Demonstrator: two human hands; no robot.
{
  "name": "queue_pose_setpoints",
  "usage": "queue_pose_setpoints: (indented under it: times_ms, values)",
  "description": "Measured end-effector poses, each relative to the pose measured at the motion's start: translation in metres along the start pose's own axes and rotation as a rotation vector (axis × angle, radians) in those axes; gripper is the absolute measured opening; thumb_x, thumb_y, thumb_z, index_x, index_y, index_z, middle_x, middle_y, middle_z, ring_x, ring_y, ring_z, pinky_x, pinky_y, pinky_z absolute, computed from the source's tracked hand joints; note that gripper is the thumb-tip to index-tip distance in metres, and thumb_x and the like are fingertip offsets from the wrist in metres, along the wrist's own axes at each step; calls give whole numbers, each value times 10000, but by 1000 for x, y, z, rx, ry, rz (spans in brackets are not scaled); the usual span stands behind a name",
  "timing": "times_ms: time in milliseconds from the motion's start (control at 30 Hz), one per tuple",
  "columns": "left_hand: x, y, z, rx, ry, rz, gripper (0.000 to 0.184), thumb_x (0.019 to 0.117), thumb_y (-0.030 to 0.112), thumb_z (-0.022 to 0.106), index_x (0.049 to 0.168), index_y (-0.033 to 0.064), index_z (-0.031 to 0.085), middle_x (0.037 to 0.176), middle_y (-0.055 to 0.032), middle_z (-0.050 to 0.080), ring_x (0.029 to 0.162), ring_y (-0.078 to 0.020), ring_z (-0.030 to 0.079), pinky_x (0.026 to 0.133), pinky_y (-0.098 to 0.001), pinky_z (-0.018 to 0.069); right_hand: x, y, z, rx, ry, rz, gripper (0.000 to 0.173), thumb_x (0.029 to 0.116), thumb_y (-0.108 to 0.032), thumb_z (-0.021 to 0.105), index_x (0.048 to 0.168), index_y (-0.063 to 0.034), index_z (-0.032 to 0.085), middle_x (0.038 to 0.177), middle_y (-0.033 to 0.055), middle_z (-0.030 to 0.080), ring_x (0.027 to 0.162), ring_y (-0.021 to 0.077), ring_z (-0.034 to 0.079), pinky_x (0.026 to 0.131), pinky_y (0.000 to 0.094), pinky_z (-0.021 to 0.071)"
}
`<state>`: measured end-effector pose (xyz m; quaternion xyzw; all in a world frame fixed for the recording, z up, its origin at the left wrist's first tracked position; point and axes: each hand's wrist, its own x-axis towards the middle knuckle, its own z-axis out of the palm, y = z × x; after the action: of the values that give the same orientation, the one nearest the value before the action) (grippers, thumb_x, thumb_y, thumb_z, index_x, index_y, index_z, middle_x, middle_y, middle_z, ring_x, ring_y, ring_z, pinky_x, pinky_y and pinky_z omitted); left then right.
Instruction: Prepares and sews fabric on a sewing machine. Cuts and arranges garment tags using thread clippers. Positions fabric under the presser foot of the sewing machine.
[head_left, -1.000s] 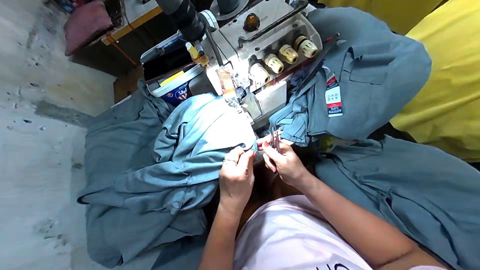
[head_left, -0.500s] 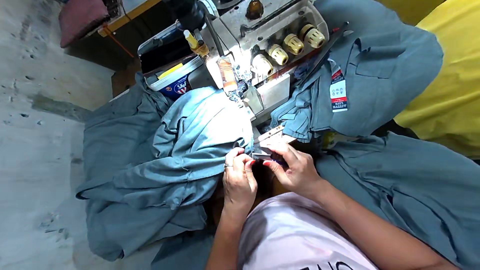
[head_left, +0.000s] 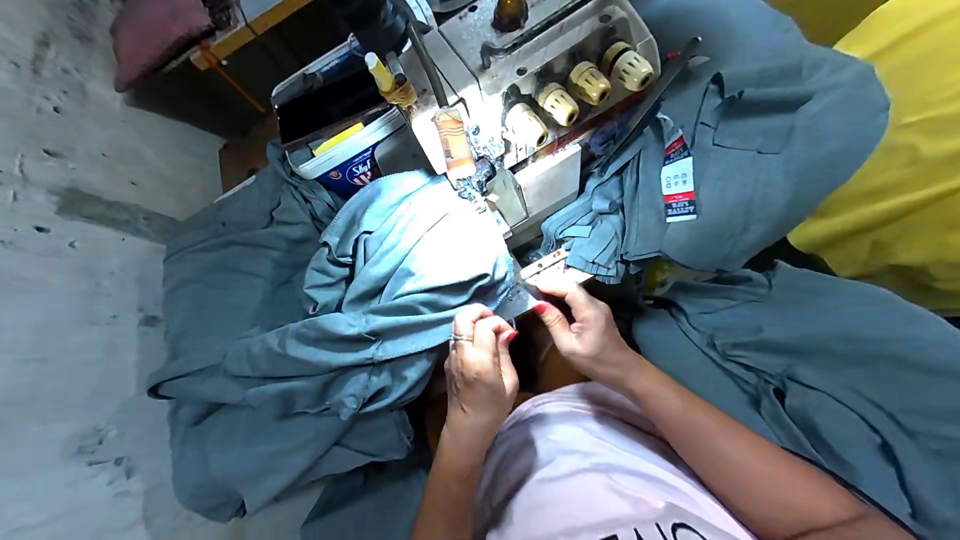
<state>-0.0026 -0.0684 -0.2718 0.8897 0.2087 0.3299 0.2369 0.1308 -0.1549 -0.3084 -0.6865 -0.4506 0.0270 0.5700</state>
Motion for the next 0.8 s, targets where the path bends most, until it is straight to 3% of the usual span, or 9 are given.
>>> queue_pose_setpoints:
  times_ms: [33, 100, 133, 167, 300, 400, 533, 700, 800]
  values:
    - [-5, 2, -10, -28, -156, 12, 294, 1021, 183, 511, 840, 17, 672, 911, -154, 670, 888, -240, 675, 786, -352, 556, 3, 3, 0, 129, -18, 89, 339, 995, -228, 626, 1179, 56, 630, 1021, 97, 691, 882, 47, 644, 801, 199, 538]
    - [-13, 0, -23, -53, -530, 72, 451, 1033, 340, 489, 783, 34, 705, 803, -116, 680, 776, -260, 703, 672, -434, 572, 13, 10, -2, 309, -55, 189, 426, 943, -207, 687, 1243, 57, 539, 1114, 82, 658, 943, 23, 634, 831, 192, 545]
    - [-17, -2, -23, -63, -619, 99, 460, 1017, 365, 524, 749, 35, 700, 760, -107, 671, 724, -257, 697, 629, -432, 560, 19, 11, -1, 363, -73, 242, 427, 921, -162, 695, 1252, 48, 524, 1114, 71, 666, 924, 24, 639, 804, 192, 544]
    - [-19, -4, -20, -55, -606, 122, 422, 1000, 342, 574, 737, 34, 691, 750, -106, 660, 703, -254, 687, 612, -416, 559, 24, 10, 0, 406, -86, 292, 418, 905, -110, 696, 1257, 39, 526, 1104, 63, 681, 891, 26, 652, 771, 191, 551]
    - [-10, -1, -7, 132, -112, 126, 54, 902, 28, 671, 899, 19, 724, 954, -184, 705, 877, -278, 716, 756, -344, 597, 35, 2, 10, 511, -124, 392, 373, 902, 4, 699, 1241, -3, 543, 891, -18, 676, 746, -7, 633, 703, 169, 546]
    - [2, -17, 7, 238, 153, 176, 136, 870, 3, 696, 976, 43, 771, 980, -192, 697, 869, -241, 694, 802, -265, 566, 36, -7, 10, 580, -126, 438, 314, 895, 21, 691, 1171, -54, 560, 739, -77, 618, 621, -21, 562, 613, 144, 493]
    - [8, -36, 19, 185, 296, 274, 86, 893, 85, 742, 945, 111, 805, 964, -133, 664, 865, -164, 614, 818, -202, 497, 39, -23, 4, 692, -106, 532, 300, 877, 75, 682, 1092, -89, 551, 694, -80, 591, 588, -8, 555, 596, 150, 498]
    - [11, -32, 21, 100, 346, 348, 50, 947, 102, 700, 943, 100, 750, 987, -98, 611, 889, -140, 565, 859, -188, 458, 39, -29, -1, 748, -120, 529, 270, 887, 92, 654, 1053, -104, 572, 675, -87, 597, 561, -23, 533, 564, 134, 471]
    - [7, -30, 21, 43, 343, 315, 55, 996, 104, 630, 953, 93, 663, 1033, -93, 577, 962, -128, 579, 929, -180, 468, 33, -27, -5, 707, -127, 432, 232, 928, 15, 622, 1122, -92, 552, 749, -98, 630, 593, -49, 544, 574, 115, 469]
